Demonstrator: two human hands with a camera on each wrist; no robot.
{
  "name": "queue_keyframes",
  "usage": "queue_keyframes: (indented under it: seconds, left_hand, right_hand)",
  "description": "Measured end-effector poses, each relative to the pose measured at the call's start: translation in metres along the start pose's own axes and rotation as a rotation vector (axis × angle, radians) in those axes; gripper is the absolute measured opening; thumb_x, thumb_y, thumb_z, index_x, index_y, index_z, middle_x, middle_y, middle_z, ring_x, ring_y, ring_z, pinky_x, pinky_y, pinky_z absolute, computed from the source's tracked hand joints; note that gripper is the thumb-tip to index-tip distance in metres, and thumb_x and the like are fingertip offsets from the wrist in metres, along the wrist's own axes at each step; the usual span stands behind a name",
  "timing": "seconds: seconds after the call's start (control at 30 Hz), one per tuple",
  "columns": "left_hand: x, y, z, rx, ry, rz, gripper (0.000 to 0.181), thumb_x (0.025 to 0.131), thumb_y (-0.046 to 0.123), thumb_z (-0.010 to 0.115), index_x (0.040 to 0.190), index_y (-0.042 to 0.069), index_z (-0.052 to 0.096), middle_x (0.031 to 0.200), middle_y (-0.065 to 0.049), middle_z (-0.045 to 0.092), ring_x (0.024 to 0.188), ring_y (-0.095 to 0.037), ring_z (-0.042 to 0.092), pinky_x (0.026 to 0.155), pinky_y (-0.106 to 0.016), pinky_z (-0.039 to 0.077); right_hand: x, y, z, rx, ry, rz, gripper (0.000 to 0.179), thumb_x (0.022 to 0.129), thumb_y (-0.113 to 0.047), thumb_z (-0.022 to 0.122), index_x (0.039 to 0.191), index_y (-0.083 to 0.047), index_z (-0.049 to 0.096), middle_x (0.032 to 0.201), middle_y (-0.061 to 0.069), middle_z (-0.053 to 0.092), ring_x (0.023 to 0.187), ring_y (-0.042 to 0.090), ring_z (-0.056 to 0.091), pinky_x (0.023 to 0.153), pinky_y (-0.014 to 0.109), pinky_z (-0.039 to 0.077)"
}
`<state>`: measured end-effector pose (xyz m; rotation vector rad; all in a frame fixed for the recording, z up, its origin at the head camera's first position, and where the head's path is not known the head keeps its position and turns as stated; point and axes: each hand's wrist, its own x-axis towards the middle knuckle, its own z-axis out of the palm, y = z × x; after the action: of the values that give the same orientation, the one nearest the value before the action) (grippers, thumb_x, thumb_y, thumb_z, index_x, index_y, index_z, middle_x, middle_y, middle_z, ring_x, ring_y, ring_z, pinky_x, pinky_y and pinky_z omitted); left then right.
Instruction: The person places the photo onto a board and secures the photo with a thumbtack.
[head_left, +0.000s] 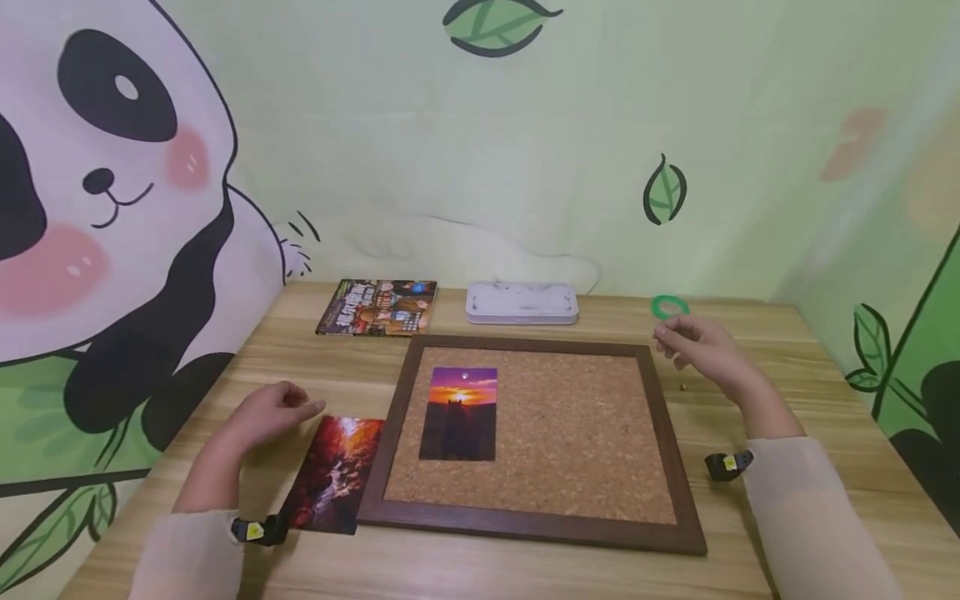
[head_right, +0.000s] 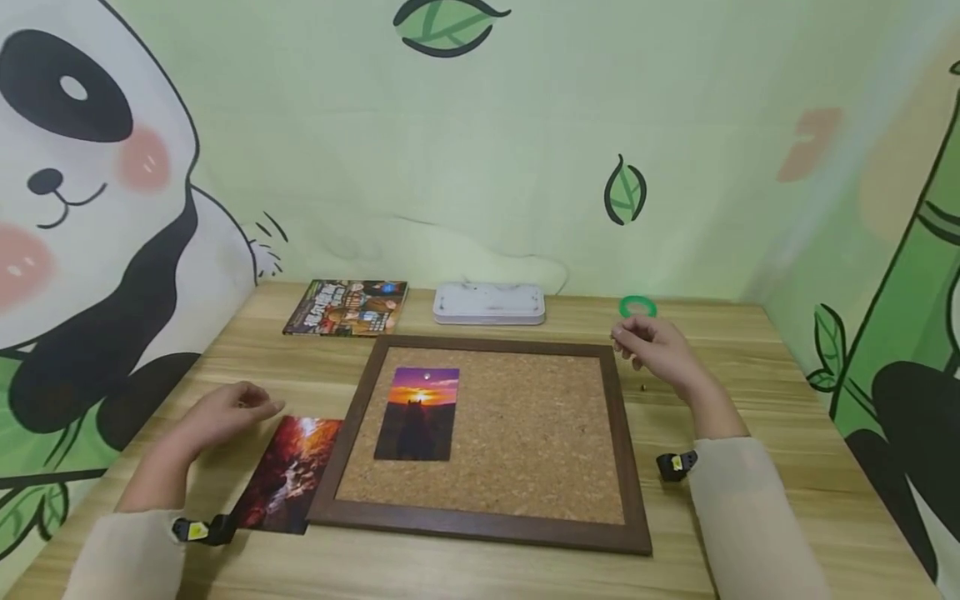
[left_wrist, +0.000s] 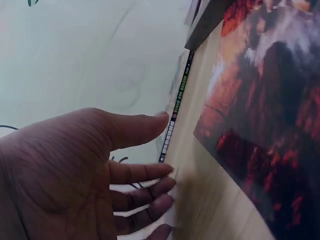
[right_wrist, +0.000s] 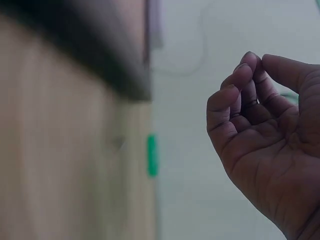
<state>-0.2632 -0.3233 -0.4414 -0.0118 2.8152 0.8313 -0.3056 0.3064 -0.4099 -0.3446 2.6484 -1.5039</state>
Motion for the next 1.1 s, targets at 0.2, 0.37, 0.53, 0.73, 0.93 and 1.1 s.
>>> queue_keyframes:
  seconds: [0.2, 0.37, 0.53, 0.73, 0.93, 1.1]
  left_hand:
    - [-0.010, 0.009, 0.009, 0.086, -0.012, -0.021, 0.082, 0.091, 0.059, 0.065, 0.119, -0.017, 0.056, 0.112, -0.032, 0.060, 0.098, -0.040, 0.059, 0.086, -0.054, 0.049]
    - [-0.018, 0.027, 0.020, 0.137, 0.002, -0.051, 0.067, 0.081, 0.053, 0.078, 0.089, -0.010, 0.061, 0.086, -0.021, 0.055, 0.076, -0.030, 0.051, 0.065, -0.040, 0.045]
    - [-0.021, 0.039, 0.028, 0.144, 0.008, -0.071, 0.046, 0.081, 0.040, 0.082, 0.073, -0.001, 0.062, 0.070, -0.009, 0.052, 0.064, -0.023, 0.046, 0.056, -0.033, 0.036]
    - [-0.020, 0.041, 0.028, 0.136, -0.023, -0.096, 0.042, 0.083, 0.036, 0.081, 0.079, -0.001, 0.062, 0.070, -0.007, 0.055, 0.065, -0.022, 0.049, 0.058, -0.034, 0.038]
    - [-0.014, 0.035, 0.030, 0.112, 0.021, -0.037, 0.048, 0.084, 0.031, 0.080, 0.105, -0.008, 0.061, 0.087, -0.016, 0.061, 0.077, -0.029, 0.054, 0.071, -0.046, 0.047]
    - [-0.011, 0.028, 0.035, 0.068, 0.106, 0.027, 0.036, 0.089, 0.024, 0.075, 0.109, -0.003, 0.063, 0.091, -0.016, 0.064, 0.078, -0.029, 0.055, 0.071, -0.044, 0.045]
  right_hand:
    - [-0.018, 0.037, -0.014, -0.011, 0.053, 0.078, 0.051, 0.107, -0.041, 0.046, 0.125, 0.006, 0.053, 0.107, 0.013, 0.060, 0.096, 0.019, 0.056, 0.083, 0.036, 0.052]
    - [-0.025, 0.059, -0.024, 0.012, 0.168, 0.105, 0.053, 0.106, -0.042, 0.046, 0.126, 0.006, 0.053, 0.102, 0.000, 0.060, 0.096, 0.016, 0.057, 0.081, 0.029, 0.051]
    - [-0.029, 0.073, -0.029, -0.054, 0.245, 0.144, 0.055, 0.106, -0.044, 0.046, 0.126, 0.006, 0.055, 0.108, 0.007, 0.061, 0.095, 0.015, 0.055, 0.076, 0.025, 0.049]
    - [-0.032, 0.083, -0.029, -0.186, 0.059, 0.152, 0.054, 0.102, -0.045, 0.056, 0.134, -0.001, 0.057, 0.130, 0.021, 0.056, 0.113, 0.029, 0.050, 0.086, 0.037, 0.043]
    - [-0.032, 0.080, -0.025, -0.181, -0.022, 0.108, 0.048, 0.097, -0.039, 0.067, 0.130, -0.005, 0.062, 0.123, 0.016, 0.062, 0.109, 0.027, 0.053, 0.088, 0.039, 0.042]
    - [-0.029, 0.084, -0.022, -0.203, -0.031, 0.082, 0.044, 0.096, -0.040, 0.068, 0.126, -0.007, 0.066, 0.121, 0.014, 0.064, 0.108, 0.027, 0.054, 0.090, 0.041, 0.041]
